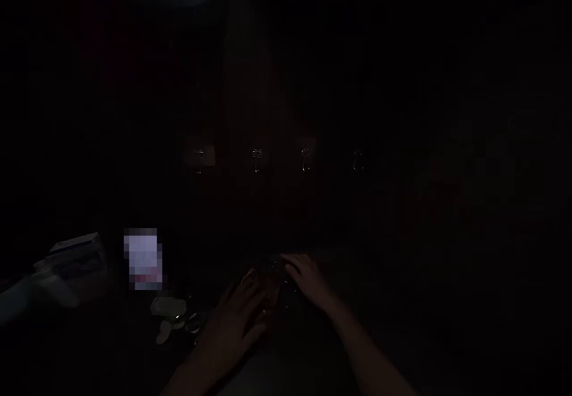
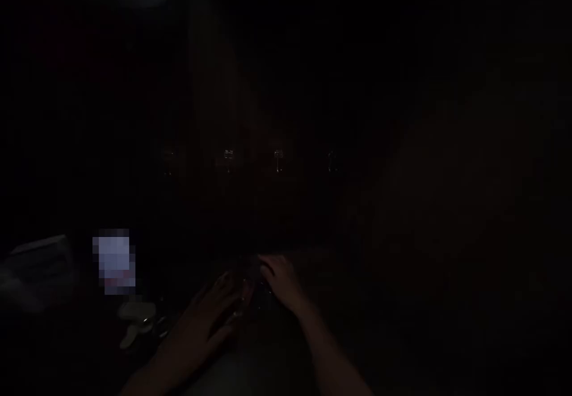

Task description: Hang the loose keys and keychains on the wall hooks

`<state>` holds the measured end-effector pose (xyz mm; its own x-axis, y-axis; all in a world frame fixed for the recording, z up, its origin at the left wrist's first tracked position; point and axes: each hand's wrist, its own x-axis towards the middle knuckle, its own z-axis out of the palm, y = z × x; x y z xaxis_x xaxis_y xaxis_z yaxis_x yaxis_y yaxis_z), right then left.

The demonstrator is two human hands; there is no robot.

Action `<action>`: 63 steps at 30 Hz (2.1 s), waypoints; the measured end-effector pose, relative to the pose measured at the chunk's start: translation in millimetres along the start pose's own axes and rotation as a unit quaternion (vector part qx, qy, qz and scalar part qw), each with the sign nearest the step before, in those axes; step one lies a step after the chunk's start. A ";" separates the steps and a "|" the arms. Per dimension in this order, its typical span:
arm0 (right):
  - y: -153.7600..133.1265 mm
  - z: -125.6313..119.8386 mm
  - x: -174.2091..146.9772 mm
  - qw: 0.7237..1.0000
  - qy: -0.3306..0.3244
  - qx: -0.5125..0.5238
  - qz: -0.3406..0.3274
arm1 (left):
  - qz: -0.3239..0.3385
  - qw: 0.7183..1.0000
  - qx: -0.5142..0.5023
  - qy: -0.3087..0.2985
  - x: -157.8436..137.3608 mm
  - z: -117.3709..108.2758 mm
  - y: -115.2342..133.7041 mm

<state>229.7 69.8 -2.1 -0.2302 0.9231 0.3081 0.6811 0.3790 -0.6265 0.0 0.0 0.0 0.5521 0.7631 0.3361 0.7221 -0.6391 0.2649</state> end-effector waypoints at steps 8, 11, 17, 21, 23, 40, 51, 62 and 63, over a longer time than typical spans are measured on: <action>-7.2 18.7 7.1 0.991 -0.053 -0.109 -0.059 | -0.043 0.997 -0.028 0.050 0.1 -13.7 1.0; -5.2 16.0 6.6 0.989 -0.053 -0.125 -0.063 | -0.067 0.996 -0.021 0.060 -1.4 -14.5 -2.0; 0.3 -4.5 1.9 0.991 -0.028 -0.131 0.002 | -0.071 0.995 0.043 0.063 -7.3 -4.2 -20.1; 16.5 -15.6 2.0 0.990 -0.001 -0.128 0.053 | -0.063 0.994 0.064 0.069 -10.4 0.2 -26.0; 27.3 -19.3 2.1 0.990 0.007 -0.127 0.061 | -0.056 0.994 0.063 0.071 -11.1 -0.4 -25.8; 26.5 -30.8 -0.7 0.968 0.014 -0.229 0.101 | -0.033 0.997 0.039 0.065 -9.9 -2.4 -25.9; 33.9 -13.7 3.7 0.983 0.174 0.035 0.035 | -0.044 0.995 0.043 0.075 -11.8 1.6 -26.7; 12.2 -44.9 14.8 0.841 0.347 0.397 0.126 | -0.111 0.994 0.010 0.021 -10.5 -3.0 -20.8; 11.1 -52.6 17.3 0.837 0.361 0.392 0.122 | -0.112 0.994 0.007 0.017 -10.9 -2.9 -20.7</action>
<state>269.8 86.5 34.0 0.5219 0.8066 0.2776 -0.0841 0.3725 -0.9242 -22.2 4.7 -6.5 0.3630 0.8816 0.3017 0.8308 -0.4528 0.3238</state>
